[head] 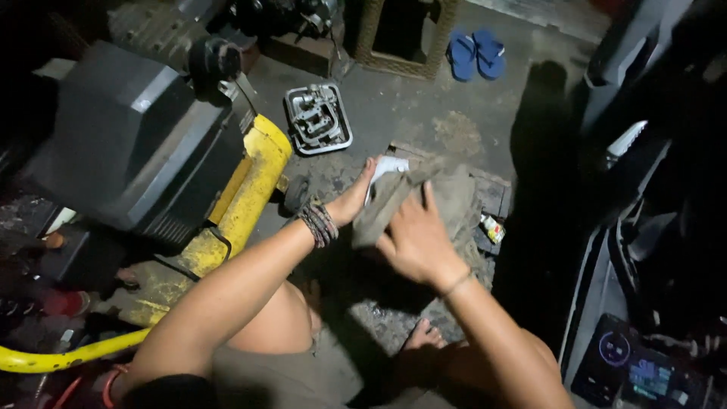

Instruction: Cleaning and inspecting a motorcycle engine cylinder head using a cloth and fingers

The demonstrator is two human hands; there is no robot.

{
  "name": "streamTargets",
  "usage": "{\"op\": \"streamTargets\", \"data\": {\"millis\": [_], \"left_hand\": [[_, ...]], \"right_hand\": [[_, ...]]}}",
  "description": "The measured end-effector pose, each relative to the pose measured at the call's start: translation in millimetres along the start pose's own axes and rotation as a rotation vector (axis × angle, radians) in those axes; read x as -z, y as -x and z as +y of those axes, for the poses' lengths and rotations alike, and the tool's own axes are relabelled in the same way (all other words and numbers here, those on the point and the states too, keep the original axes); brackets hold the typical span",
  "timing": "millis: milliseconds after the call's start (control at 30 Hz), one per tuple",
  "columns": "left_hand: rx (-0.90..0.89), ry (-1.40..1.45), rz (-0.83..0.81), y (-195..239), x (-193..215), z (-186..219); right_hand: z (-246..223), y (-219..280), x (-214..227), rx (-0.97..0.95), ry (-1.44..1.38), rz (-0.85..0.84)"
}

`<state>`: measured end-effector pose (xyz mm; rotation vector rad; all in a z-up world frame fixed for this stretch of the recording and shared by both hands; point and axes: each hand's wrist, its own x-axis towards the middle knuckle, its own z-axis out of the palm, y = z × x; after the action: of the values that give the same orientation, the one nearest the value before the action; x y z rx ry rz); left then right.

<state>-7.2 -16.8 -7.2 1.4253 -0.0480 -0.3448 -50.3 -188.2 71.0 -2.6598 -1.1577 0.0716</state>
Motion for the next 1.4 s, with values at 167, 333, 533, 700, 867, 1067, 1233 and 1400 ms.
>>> {"op": "streamTargets", "data": {"millis": [167, 333, 533, 700, 867, 1067, 1233, 1400], "left_hand": [[0.004, 0.038, 0.018, -7, 2, -4], [-0.040, -0.094, 0.012, 15, -12, 34], [-0.112, -0.494, 0.065, 27, -2, 63], [-0.392, -0.786, 0.345, 20, 19, 56], [-0.385, -0.630, 0.326, 6, 32, 34], [-0.214, -0.554, 0.269, 16, 29, 35], [0.133, -0.489, 0.205, -5, 37, -3], [0.109, -0.200, -0.113, -1, 24, 9]], "right_hand": [[-12, 6, -1, -0.055, -0.017, -0.009], [-4, 3, 5, -0.013, 0.005, -0.032], [24, 7, -32, -0.066, 0.132, -0.012], [-7, 21, 17, -0.056, 0.045, -0.070], [-5, 14, 20, -0.044, 0.049, -0.048], [-9, 12, 8, -0.072, 0.085, 0.019], [-26, -2, 19, 0.023, 0.063, 0.072], [-11, -10, -1, -0.066, 0.115, 0.035]]}}
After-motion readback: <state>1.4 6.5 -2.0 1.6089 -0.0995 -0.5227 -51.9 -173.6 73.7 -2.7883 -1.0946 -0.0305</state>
